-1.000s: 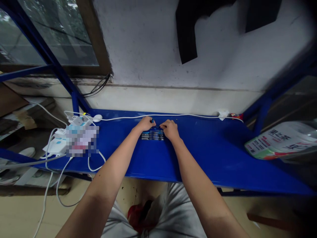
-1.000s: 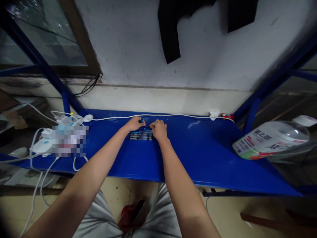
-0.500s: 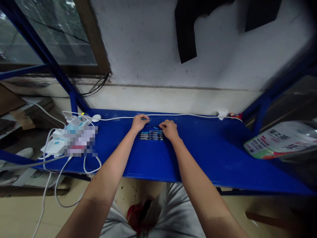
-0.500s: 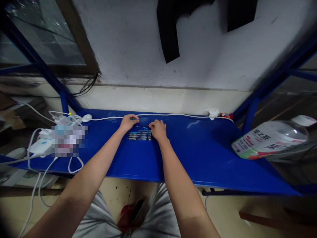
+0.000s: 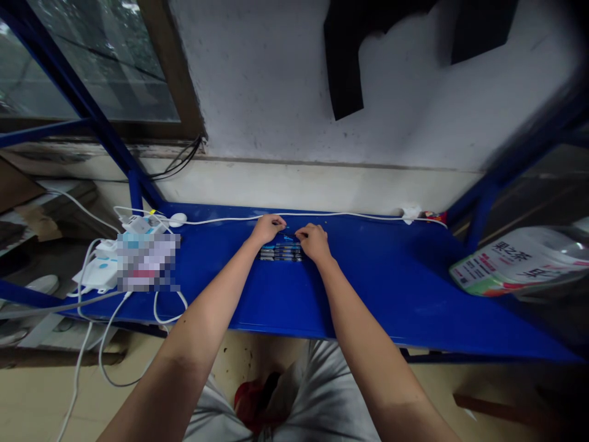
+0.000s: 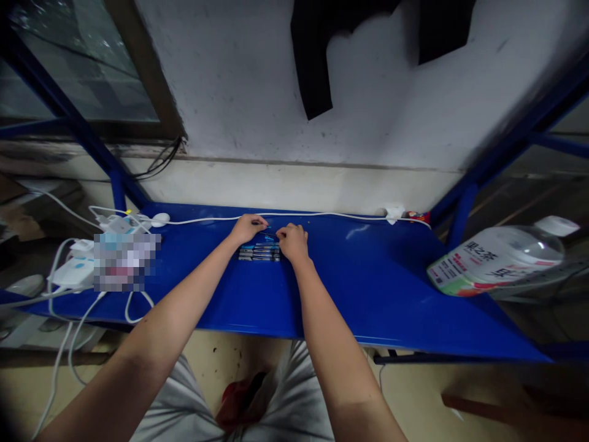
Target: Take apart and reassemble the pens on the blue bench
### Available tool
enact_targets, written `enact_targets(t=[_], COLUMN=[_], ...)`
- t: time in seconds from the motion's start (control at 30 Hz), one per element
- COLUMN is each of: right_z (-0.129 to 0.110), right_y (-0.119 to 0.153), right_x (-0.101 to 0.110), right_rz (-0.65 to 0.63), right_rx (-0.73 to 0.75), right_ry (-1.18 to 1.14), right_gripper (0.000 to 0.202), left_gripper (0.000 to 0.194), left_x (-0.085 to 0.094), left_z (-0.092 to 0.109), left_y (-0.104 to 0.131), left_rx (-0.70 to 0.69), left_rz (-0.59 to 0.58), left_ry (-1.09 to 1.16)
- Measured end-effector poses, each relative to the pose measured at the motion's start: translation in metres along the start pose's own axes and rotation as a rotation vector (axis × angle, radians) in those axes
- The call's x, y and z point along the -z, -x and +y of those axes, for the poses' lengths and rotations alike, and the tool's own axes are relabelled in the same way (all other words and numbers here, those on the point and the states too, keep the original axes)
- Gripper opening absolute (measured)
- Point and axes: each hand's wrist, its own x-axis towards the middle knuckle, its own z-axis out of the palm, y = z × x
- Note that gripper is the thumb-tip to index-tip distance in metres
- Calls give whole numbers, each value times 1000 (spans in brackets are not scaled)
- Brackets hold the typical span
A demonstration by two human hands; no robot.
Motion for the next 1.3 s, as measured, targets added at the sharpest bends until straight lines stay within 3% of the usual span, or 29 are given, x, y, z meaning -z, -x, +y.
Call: enact_targets(t=[0.33, 0.57, 0.7, 0.87, 0.93, 1.07, 1.3], right_z=[8, 13, 16, 24, 27, 28, 29], right_y=[-6, -9, -10, -14, -15, -14, -7], right_x=[-2, -8, -8, -6, -6, -9, -12], right_rz=[-10, 91, 118, 239, 244, 226, 235], right_rx=[-5, -51, -50, -124, -137, -128, -79], right_ry=[-163, -397, -479, -529, -531, -529, -482], right_gripper=[22, 20, 21, 20, 20, 20, 24], left_gripper=[24, 24, 18, 16, 17, 19, 22], left_x=[6, 7, 17, 41, 46, 43, 38], left_z=[1, 5, -3, -29, -35, -32, -18], left_y=[5, 10, 11, 24, 32, 47, 56], left_rx=[26, 36, 10, 89, 103, 110, 89], left_rz=[-148, -188, -30, 248, 306, 350, 306], left_ry=[-63, 16, 49, 90, 100, 24, -120])
